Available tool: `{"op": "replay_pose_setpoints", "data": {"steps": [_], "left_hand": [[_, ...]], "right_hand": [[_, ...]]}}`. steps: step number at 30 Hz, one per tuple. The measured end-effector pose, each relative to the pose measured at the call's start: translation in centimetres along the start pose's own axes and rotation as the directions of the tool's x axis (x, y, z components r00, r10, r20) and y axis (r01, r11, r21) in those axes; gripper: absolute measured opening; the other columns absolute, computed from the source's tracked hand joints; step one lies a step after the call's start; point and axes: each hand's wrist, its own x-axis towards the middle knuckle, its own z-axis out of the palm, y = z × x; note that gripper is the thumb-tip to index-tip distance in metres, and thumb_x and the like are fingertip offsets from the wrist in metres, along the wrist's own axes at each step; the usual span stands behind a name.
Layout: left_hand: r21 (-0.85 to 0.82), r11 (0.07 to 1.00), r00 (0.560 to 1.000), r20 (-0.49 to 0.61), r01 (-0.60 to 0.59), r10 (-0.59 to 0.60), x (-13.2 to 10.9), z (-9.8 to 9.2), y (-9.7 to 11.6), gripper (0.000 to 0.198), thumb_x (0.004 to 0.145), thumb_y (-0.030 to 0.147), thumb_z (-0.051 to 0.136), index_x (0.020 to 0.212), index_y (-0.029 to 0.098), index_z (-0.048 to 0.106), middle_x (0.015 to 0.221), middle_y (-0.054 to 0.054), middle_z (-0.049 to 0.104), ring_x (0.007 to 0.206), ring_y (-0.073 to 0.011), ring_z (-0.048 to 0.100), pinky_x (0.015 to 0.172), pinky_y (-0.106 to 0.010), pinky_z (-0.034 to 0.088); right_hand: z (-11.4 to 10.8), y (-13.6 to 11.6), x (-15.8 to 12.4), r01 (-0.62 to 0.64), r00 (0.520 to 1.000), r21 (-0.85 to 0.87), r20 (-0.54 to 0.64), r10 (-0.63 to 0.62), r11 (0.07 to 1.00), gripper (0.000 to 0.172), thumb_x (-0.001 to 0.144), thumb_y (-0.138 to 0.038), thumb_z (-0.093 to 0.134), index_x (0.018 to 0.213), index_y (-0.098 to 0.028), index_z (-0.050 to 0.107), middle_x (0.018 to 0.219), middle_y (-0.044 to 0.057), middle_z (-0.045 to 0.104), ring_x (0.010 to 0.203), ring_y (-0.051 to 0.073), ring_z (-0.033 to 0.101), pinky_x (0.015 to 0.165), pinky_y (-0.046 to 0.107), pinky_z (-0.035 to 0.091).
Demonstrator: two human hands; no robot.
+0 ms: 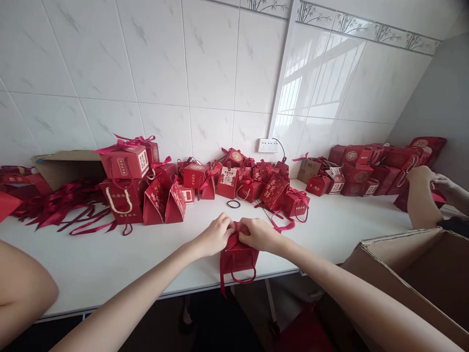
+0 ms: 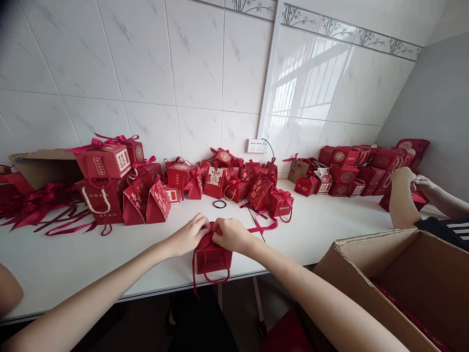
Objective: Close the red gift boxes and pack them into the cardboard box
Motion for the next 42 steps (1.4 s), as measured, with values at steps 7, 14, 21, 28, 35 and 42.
{"op": "replay_pose_setpoints", "data": {"steps": [7, 14, 21, 28, 35, 42], "left_hand": [[-0.045, 0.999, 0.999, 0.039, 0.022, -0.020, 0.0, -0.3, 0.5, 0.006, 0.073, 0.024, 0.049, 0.074, 0.020, 0.054, 0.091, -0.004, 0.053, 0.086, -0.0206, 0.056, 0.082, -0.035, 0.046], [-0.096, 0.990, 0.985, -0.128, 0.105, -0.117, 0.2, 0.5, 1.2, 0.007, 0.077, 0.020, 0.042, 0.073, 0.021, 0.047, 0.085, -0.004, 0.053, 0.081, -0.0214, 0.055, 0.077, -0.036, 0.043], [-0.344, 0.926, 0.923, -0.287, 0.152, -0.258, 0.4, 1.4, 1.0, 0.007, 0.077, 0.023, 0.043, 0.071, 0.021, 0.047, 0.071, 0.001, 0.054, 0.070, -0.0176, 0.054, 0.068, -0.030, 0.041], [-0.663, 0.740, 0.848, -0.323, 0.116, -0.421, 1.3, -0.5, -1.5, 0.015, 0.073, 0.034, 0.041, 0.069, 0.019, 0.044, 0.058, 0.004, 0.048, 0.050, -0.0106, 0.046, 0.053, -0.024, 0.039], [-0.784, 0.620, 0.879, -0.265, 0.043, -0.396, 1.2, -4.1, -1.0, 0.026, 0.067, 0.041, 0.052, 0.058, 0.018, 0.044, 0.050, 0.003, 0.047, 0.045, -0.0093, 0.044, 0.049, -0.024, 0.038], [-0.773, 0.634, 0.884, -0.304, -0.011, -0.355, 1.2, -6.6, -0.2, 0.037, 0.070, 0.050, 0.061, 0.075, 0.013, 0.062, 0.073, -0.001, 0.056, 0.044, -0.0044, 0.041, 0.047, -0.022, 0.034]], "right_hand": [[-0.5, 0.4, 0.4, -0.030, 0.994, 0.163, 0.107, 0.012, 0.986, 0.009, 0.075, -0.016, 0.050, 0.069, -0.016, 0.057, 0.062, -0.002, 0.055, 0.057, 0.009, 0.046, 0.052, 0.019, 0.035], [-1.4, 0.6, 0.3, -0.006, 0.983, 0.206, 0.183, -0.033, 0.978, 0.008, 0.074, -0.022, 0.055, 0.069, -0.016, 0.055, 0.061, -0.004, 0.053, 0.055, 0.009, 0.046, 0.051, 0.019, 0.035], [-1.3, 0.6, 0.0, 0.048, 0.989, 0.159, 0.132, -0.070, 0.986, 0.009, 0.077, -0.024, 0.054, 0.070, -0.018, 0.053, 0.063, -0.004, 0.051, 0.059, 0.010, 0.044, 0.058, 0.023, 0.033], [-1.0, 0.9, -0.6, 0.018, 0.991, 0.161, 0.125, -0.039, 0.987, 0.013, 0.074, -0.024, 0.056, 0.064, -0.018, 0.049, 0.060, -0.005, 0.049, 0.056, 0.009, 0.043, 0.055, 0.022, 0.032], [-1.9, 0.3, 0.1, 0.018, 0.973, 0.175, 0.224, -0.058, 0.984, 0.025, 0.071, -0.038, 0.061, 0.061, -0.019, 0.048, 0.057, -0.005, 0.048, 0.052, 0.009, 0.041, 0.047, 0.022, 0.029], [-3.2, -0.3, 0.2, -0.126, 0.965, 0.558, 0.262, -0.030, 0.820, 0.029, 0.075, -0.040, 0.059, 0.061, -0.019, 0.045, 0.046, -0.009, 0.033, 0.041, 0.005, 0.028, 0.040, 0.021, 0.019]]}}
